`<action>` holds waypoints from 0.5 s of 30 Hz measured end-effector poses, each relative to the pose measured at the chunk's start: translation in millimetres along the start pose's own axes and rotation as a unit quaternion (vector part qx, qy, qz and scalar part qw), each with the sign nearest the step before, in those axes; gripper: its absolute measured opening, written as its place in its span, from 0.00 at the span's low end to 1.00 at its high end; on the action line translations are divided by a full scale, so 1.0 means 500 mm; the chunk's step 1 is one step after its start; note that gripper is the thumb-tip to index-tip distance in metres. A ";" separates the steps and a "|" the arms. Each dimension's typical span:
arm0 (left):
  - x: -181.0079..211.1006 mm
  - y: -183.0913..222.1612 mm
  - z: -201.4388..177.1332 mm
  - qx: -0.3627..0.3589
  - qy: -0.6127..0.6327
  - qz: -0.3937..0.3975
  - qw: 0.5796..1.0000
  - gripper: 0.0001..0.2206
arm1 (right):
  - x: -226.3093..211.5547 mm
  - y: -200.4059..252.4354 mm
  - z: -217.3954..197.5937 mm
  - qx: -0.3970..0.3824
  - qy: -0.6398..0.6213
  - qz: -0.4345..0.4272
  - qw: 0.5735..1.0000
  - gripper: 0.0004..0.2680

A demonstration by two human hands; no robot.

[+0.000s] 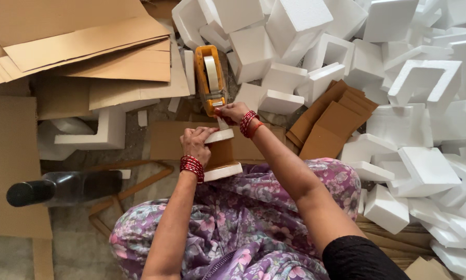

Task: The person sits on the floor and assembles small cardboard boxes by inserting white foam inserts into them. They use a tape dispenser to apply tape to secure the foam pieces inside the boxes.

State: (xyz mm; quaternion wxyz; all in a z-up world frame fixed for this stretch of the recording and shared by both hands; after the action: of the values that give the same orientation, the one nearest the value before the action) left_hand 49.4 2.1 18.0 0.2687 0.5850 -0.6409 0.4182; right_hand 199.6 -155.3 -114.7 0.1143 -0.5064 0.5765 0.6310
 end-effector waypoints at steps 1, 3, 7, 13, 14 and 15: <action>0.003 -0.002 -0.002 -0.001 0.000 0.002 1.000 0.29 | 0.006 -0.009 0.000 0.014 0.018 0.003 1.000 0.09; 0.006 -0.005 -0.004 -0.003 0.004 0.004 1.000 0.29 | 0.011 -0.023 -0.003 0.044 0.039 -0.016 0.998 0.10; 0.003 -0.011 0.000 -0.001 0.016 0.007 1.000 0.28 | 0.021 -0.033 -0.012 0.091 0.104 -0.029 0.990 0.10; -0.023 -0.014 0.023 -0.002 -0.001 0.028 1.000 0.28 | 0.038 -0.042 -0.008 0.154 0.112 -0.012 0.982 0.06; -0.020 -0.008 0.027 -0.003 -0.006 0.041 0.999 0.28 | 0.056 -0.039 -0.005 0.137 0.183 0.035 0.973 0.08; -0.020 -0.012 0.025 0.000 -0.018 0.042 0.999 0.28 | 0.061 -0.045 -0.011 0.123 0.248 0.077 0.958 0.10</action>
State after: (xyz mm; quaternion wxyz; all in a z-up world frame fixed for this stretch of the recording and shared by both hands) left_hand 58.7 -3.3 4.7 0.2394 0.5651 -0.6694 0.4186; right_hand 204.8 -166.6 -151.0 -0.0199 -0.5833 0.6968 0.4169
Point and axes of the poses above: each hand's wrist, its own y-axis away from the middle knuckle, its own z-axis out of the palm, x = y × z, the point moved 7 cm from there along -y, towards the middle knuckle, and after that the axes turned 15 degrees about y, right-handed, at the moved point
